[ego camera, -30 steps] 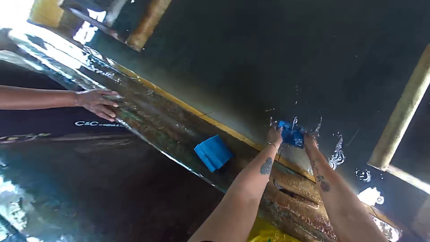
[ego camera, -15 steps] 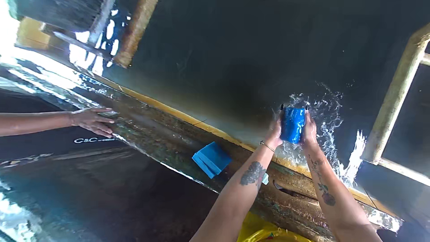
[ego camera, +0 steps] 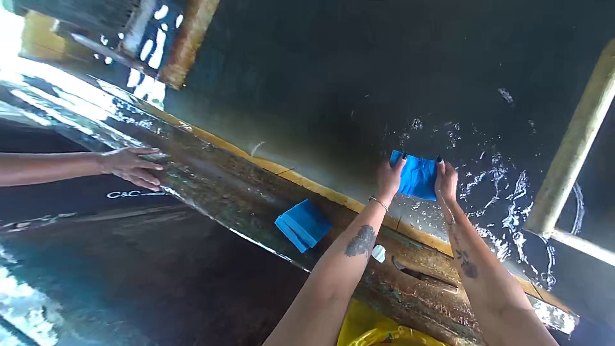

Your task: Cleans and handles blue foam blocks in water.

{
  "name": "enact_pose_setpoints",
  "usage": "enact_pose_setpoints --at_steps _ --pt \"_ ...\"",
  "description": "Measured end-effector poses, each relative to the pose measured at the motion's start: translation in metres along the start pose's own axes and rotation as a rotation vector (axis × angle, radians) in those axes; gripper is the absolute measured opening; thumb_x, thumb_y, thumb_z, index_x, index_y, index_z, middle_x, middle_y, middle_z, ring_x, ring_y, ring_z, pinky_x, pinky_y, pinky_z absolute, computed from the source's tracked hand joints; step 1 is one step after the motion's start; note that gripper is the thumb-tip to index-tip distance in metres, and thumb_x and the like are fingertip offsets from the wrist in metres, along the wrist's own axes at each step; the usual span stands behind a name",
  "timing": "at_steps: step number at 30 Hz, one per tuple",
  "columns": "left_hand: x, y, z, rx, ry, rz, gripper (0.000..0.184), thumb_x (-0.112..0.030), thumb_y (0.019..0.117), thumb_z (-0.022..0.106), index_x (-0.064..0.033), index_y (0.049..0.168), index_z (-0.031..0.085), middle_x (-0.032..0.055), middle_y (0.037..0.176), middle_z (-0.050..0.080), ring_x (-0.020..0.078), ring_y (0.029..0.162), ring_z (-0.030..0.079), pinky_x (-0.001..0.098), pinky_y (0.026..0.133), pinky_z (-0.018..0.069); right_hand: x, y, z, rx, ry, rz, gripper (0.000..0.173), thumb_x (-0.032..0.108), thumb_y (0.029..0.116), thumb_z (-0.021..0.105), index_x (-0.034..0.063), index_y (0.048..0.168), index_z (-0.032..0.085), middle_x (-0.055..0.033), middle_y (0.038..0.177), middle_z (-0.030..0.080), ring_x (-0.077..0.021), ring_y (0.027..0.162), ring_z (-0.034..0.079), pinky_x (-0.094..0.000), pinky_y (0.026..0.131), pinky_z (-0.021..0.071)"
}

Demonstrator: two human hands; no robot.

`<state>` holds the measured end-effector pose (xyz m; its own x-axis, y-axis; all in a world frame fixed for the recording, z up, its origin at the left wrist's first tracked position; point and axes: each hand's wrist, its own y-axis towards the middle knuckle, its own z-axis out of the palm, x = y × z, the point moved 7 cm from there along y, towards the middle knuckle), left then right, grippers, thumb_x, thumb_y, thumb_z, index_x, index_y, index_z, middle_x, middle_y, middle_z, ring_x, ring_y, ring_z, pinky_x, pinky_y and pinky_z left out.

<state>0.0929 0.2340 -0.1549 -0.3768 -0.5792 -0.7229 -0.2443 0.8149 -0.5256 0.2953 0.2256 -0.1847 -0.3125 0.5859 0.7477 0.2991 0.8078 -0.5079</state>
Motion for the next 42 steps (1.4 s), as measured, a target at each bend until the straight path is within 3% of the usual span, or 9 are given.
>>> enact_pose_setpoints --at_steps 4,8,15,18,23,29,32,38,42 --pt "0.009 0.010 0.007 -0.104 0.262 -0.060 0.087 -0.042 0.0932 0.073 -0.0086 0.160 0.027 0.0241 0.154 0.045 0.0419 0.139 0.047 0.0602 0.112 0.0406 -0.037 -0.002 0.029 0.065 -0.007 0.183 0.063 0.049 0.1059 0.049 -0.0029 0.142 0.050 -0.0311 0.127 0.062 -0.0452 0.120 0.061 -0.0625 0.103 0.0465" --pt "0.029 0.021 0.022 -0.064 0.137 -0.220 0.064 -0.053 0.0990 0.061 0.0066 0.123 0.064 0.0291 0.114 0.067 0.0428 0.111 0.065 0.0631 0.096 0.0498 -0.013 -0.008 0.037 0.068 -0.042 0.055 0.048 0.040 0.1062 0.053 -0.0024 0.128 0.061 -0.0284 0.111 0.068 -0.0437 0.106 0.066 -0.0630 0.094 0.0503" --pt "0.034 0.030 0.012 -0.029 -0.203 -0.029 0.050 -0.041 0.1071 0.051 0.0064 0.117 0.063 0.0230 0.109 0.066 0.0298 0.102 0.065 0.0504 0.093 0.0530 -0.024 0.011 -0.001 0.068 -0.073 -0.037 0.046 0.038 0.1087 0.048 -0.0047 0.110 0.066 -0.0240 0.092 0.068 -0.0371 0.087 0.067 -0.0594 0.083 0.0533" --pt "0.026 0.025 0.012 0.283 0.017 0.236 0.040 -0.033 0.1064 0.055 0.0027 0.119 0.066 0.0207 0.106 0.071 0.0288 0.096 0.070 0.0499 0.089 0.0567 -0.033 0.022 -0.008 0.304 0.069 -0.046 0.040 0.026 0.1038 0.061 -0.0033 0.130 0.059 -0.0215 0.110 0.069 -0.0297 0.097 0.069 -0.0507 0.088 0.0567" --pt "-0.019 -0.006 -0.002 0.444 0.011 0.567 0.035 -0.006 0.0869 0.078 0.0082 0.117 0.066 0.0175 0.110 0.071 0.0192 0.100 0.069 0.0370 0.093 0.0566 0.011 0.003 -0.019 0.580 0.260 -0.411 0.104 0.009 0.0732 0.084 0.0109 0.161 0.028 -0.0121 0.152 0.050 -0.0185 0.128 0.059 -0.0376 0.101 0.0551" --pt "-0.034 0.009 -0.032 0.035 -0.127 0.321 0.053 -0.010 0.0926 0.070 0.0049 0.140 0.052 0.0213 0.119 0.068 0.0256 0.104 0.069 0.0417 0.091 0.0582 0.012 -0.008 -0.004 0.351 0.318 -0.252 0.018 0.008 0.0927 0.070 -0.0011 0.108 0.070 -0.0059 0.089 0.071 -0.0092 0.079 0.067 -0.0321 0.076 0.0589" --pt "0.009 -0.006 -0.004 -0.056 -0.364 -0.086 0.064 -0.044 0.1048 0.054 -0.0199 0.159 0.029 0.0141 0.147 0.053 0.0294 0.126 0.057 0.0514 0.098 0.0509 -0.017 -0.006 0.021 0.255 0.402 -0.060 0.020 0.009 0.0936 0.071 -0.0027 0.110 0.067 -0.0097 0.089 0.070 -0.0140 0.080 0.068 -0.0353 0.077 0.0593" --pt "0.061 0.019 0.034 -0.032 -0.085 -0.178 0.060 -0.047 0.1096 0.040 0.0034 0.138 0.055 0.0304 0.134 0.058 0.0426 0.127 0.056 0.0590 0.106 0.0450 -0.028 0.001 0.043 0.266 0.238 0.136 0.052 0.031 0.1015 0.063 -0.0007 0.141 0.052 -0.0224 0.127 0.064 -0.0285 0.114 0.064 -0.0475 0.098 0.0524" --pt "0.022 0.001 0.019 -0.128 -0.269 -0.111 0.047 -0.042 0.1090 0.046 -0.0004 0.123 0.065 0.0211 0.115 0.067 0.0313 0.107 0.064 0.0521 0.093 0.0509 0.011 -0.001 0.039 0.084 0.132 0.021 0.048 0.037 0.1102 0.043 -0.0063 0.121 0.063 -0.0237 0.101 0.068 -0.0320 0.094 0.067 -0.0517 0.088 0.0531"
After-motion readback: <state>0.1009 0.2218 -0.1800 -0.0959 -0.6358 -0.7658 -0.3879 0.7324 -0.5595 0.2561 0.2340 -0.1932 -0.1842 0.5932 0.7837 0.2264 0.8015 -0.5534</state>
